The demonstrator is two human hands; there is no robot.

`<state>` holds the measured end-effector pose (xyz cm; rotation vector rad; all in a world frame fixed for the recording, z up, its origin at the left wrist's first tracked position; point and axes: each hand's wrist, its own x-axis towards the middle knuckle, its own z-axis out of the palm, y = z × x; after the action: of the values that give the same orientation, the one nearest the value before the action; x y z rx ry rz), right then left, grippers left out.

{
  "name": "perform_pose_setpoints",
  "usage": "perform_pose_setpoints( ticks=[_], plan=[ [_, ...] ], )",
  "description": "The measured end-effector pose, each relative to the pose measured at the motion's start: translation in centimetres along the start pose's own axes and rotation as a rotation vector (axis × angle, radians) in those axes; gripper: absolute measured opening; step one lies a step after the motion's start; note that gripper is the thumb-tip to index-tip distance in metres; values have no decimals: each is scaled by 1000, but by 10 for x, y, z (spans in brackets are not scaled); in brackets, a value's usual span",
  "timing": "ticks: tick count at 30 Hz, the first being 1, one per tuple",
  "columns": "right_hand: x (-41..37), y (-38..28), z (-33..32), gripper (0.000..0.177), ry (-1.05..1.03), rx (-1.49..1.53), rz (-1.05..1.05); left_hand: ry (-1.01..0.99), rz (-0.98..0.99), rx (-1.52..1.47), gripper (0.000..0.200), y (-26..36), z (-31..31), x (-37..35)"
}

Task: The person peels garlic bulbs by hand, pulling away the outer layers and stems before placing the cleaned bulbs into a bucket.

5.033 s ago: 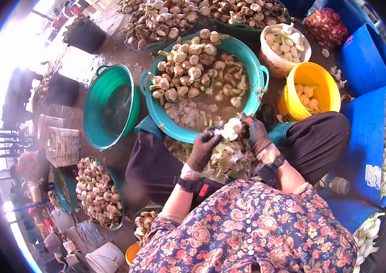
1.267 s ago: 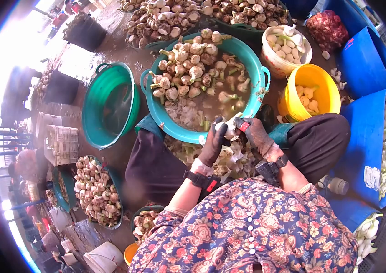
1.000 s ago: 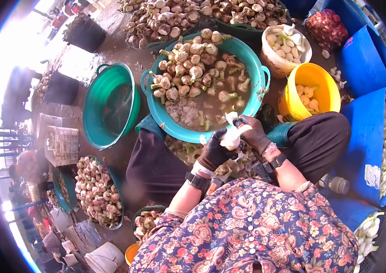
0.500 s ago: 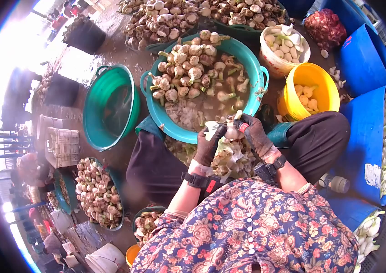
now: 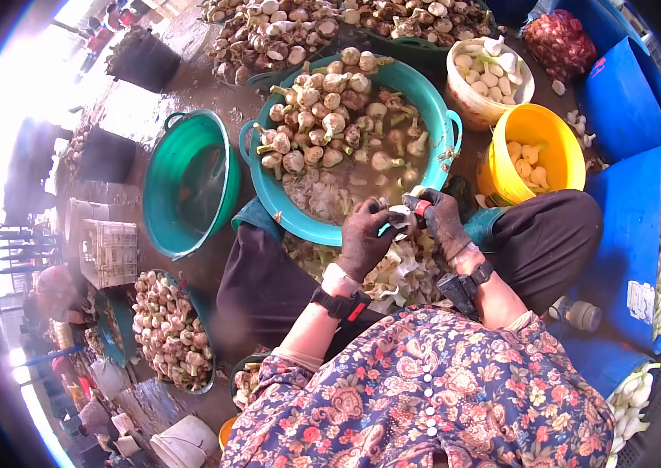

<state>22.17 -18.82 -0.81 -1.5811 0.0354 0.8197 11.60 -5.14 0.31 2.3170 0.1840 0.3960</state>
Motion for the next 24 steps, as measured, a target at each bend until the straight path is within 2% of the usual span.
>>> perform_pose_setpoints(
  ticks=[1,3,4,5,6,8,9,10,12,13,14,16,18,19,22,24],
  plan=[
    [4,9,-1,15,49,-33,-79,-42,-13,-28,22,-1,1,-2],
    [11,20,-8,16,67,247,22,-164,-53,-136,14,2,-1,-12],
    [10,17,-9,16,69,384,74,-360,-41,-17,17,-3,-4,-21],
    [12,11,-14,17,96,458,261,-645,-139,133,22,-9,-5,-29],
    [17,12,-17,18,2,603,280,-930,-238,287,28,-12,-9,-33],
    [28,22,-23,21,-192,887,321,-1003,-245,361,35,-15,-18,-38],
    [31,27,-21,24,-168,886,315,-1038,-243,400,39,-17,-21,-36],
    [33,32,-22,24,-160,864,331,-888,-223,323,41,-21,-21,-32],
    [35,41,-24,25,-143,820,364,-702,-511,53,42,-31,-10,-14],
    [39,45,-20,22,-77,778,359,-618,-475,118,39,-31,-5,0],
    [40,48,-23,21,-26,692,338,-583,-385,233,44,-36,-1,12],
    [37,34,-31,19,86,518,284,-418,-491,342,60,-63,32,50],
    [33,17,-38,16,85,547,183,-390,-391,438,66,-88,55,76],
    [33,12,-46,15,33,622,59,-375,-329,479,69,-99,69,93],
    [32,-19,-76,53,-277,1262,-58,-426,-321,473,75,-145,112,125],
    [27,-38,-89,66,-428,1365,-153,-464,-378,496,82,-154,127,136]
  ],
)
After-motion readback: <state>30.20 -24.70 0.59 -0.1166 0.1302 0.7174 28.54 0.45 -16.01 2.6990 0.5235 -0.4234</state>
